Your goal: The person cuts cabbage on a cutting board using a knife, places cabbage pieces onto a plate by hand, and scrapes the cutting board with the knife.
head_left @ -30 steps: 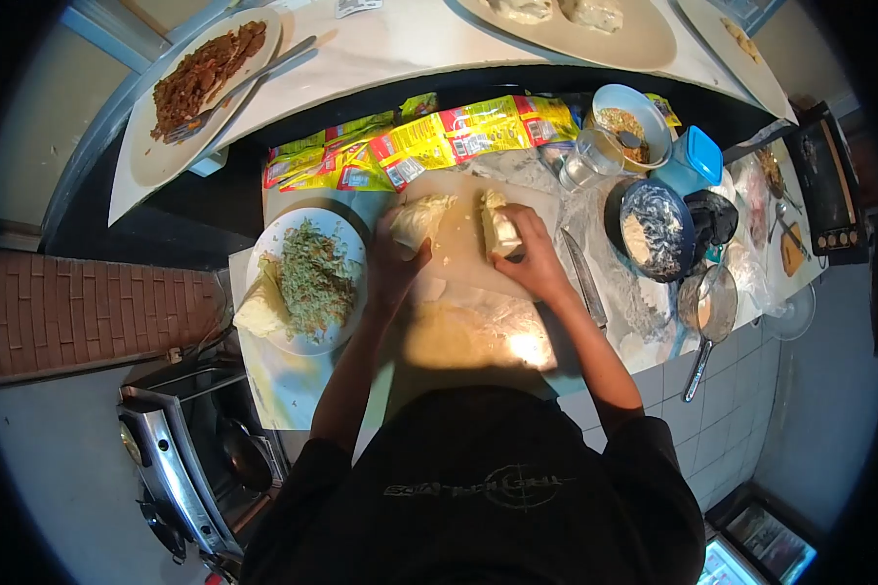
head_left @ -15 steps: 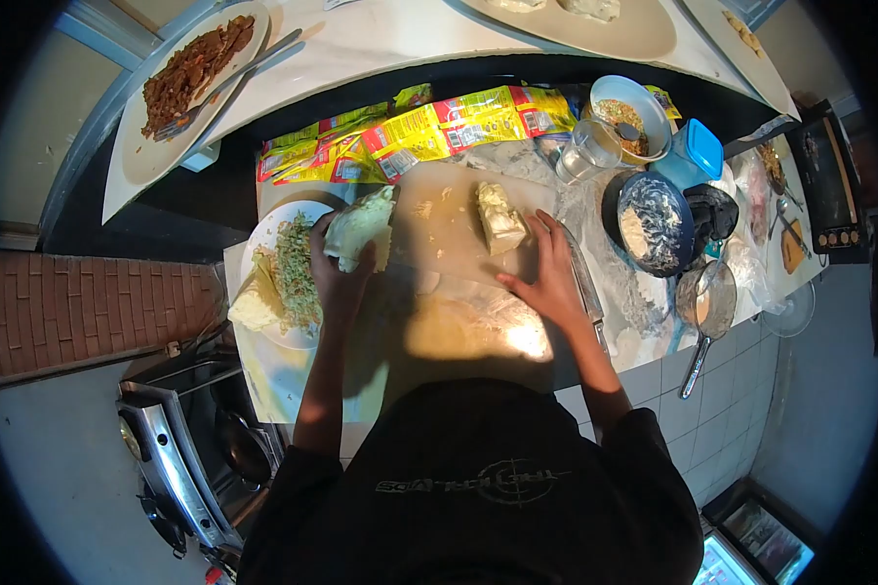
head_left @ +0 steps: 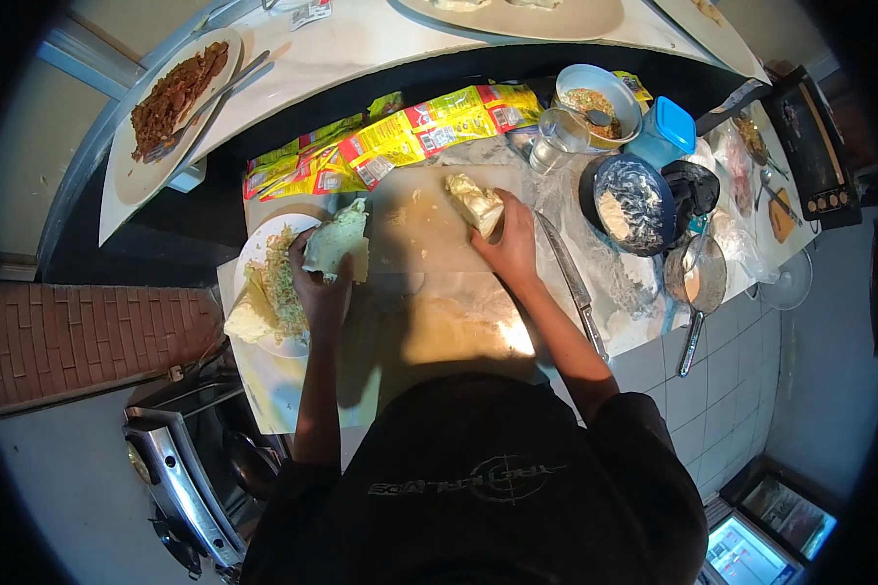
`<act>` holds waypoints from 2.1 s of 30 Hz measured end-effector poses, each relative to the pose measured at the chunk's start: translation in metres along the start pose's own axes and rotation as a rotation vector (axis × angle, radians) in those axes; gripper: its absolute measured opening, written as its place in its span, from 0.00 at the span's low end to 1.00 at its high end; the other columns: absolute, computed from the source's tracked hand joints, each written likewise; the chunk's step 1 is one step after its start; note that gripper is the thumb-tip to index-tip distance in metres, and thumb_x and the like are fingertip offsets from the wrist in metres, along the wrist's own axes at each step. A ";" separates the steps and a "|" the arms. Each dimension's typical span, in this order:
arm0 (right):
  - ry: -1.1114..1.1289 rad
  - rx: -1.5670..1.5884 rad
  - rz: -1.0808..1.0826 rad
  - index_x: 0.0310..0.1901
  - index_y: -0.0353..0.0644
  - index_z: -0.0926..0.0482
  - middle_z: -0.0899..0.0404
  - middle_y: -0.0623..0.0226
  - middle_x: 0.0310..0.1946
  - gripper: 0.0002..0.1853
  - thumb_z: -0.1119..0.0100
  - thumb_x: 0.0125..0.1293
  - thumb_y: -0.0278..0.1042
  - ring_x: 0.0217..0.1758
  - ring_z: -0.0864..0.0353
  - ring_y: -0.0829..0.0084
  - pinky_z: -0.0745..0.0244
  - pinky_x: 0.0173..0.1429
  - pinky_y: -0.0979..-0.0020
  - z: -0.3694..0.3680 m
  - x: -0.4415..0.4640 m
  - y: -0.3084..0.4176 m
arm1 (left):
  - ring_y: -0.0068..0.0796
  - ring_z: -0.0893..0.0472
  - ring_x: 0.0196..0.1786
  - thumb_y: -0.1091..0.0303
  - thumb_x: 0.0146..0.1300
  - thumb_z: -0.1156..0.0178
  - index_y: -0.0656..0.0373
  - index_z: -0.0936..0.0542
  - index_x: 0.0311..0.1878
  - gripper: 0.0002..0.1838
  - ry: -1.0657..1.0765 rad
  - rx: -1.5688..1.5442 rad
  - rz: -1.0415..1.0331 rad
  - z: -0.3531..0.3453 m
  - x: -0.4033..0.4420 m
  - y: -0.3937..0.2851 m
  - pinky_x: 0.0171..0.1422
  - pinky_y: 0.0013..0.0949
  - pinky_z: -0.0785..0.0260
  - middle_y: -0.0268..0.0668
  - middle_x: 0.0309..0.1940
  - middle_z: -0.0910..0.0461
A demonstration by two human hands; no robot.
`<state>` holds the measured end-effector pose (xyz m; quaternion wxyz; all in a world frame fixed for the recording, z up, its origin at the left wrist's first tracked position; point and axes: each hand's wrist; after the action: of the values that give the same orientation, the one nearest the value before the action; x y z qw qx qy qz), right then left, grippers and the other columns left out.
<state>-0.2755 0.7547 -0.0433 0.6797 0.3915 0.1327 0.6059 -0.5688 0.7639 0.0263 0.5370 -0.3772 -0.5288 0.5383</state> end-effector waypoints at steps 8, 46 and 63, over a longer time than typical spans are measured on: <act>0.122 -0.125 0.188 0.61 0.42 0.31 0.26 0.58 0.59 0.37 0.28 0.49 0.42 0.70 0.32 0.58 0.51 0.77 0.49 0.025 0.002 -0.010 | 0.32 0.23 0.58 0.82 0.55 0.34 0.62 0.35 0.63 0.32 0.014 -0.042 -0.036 0.000 -0.003 0.007 0.63 0.35 0.28 0.43 0.56 0.26; 0.304 0.077 0.389 0.67 0.39 0.32 0.37 0.48 0.69 0.24 0.49 0.70 0.33 0.74 0.40 0.50 0.45 0.77 0.55 -0.009 -0.045 0.052 | 0.31 0.24 0.60 0.77 0.52 0.29 0.58 0.33 0.64 0.35 0.222 0.063 -0.016 0.006 0.010 -0.012 0.65 0.35 0.30 0.40 0.56 0.24; 0.482 0.164 0.666 0.55 0.36 0.24 0.28 0.49 0.54 0.23 0.50 0.56 0.20 0.62 0.31 0.49 0.35 0.69 0.57 -0.044 -0.053 0.057 | 0.32 0.24 0.59 0.78 0.58 0.34 0.60 0.36 0.65 0.32 -0.100 -0.020 -0.058 0.117 -0.121 -0.053 0.64 0.33 0.29 0.42 0.57 0.27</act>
<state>-0.3570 0.7197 -0.0482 0.3628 0.3125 0.2020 0.8543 -0.6563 0.6192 0.0764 0.5215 -0.3397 -0.5710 0.5354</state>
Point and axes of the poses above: each hand's wrist, its own x-axis towards the middle knuckle, its own z-axis out of the back of the hand, y = z × x
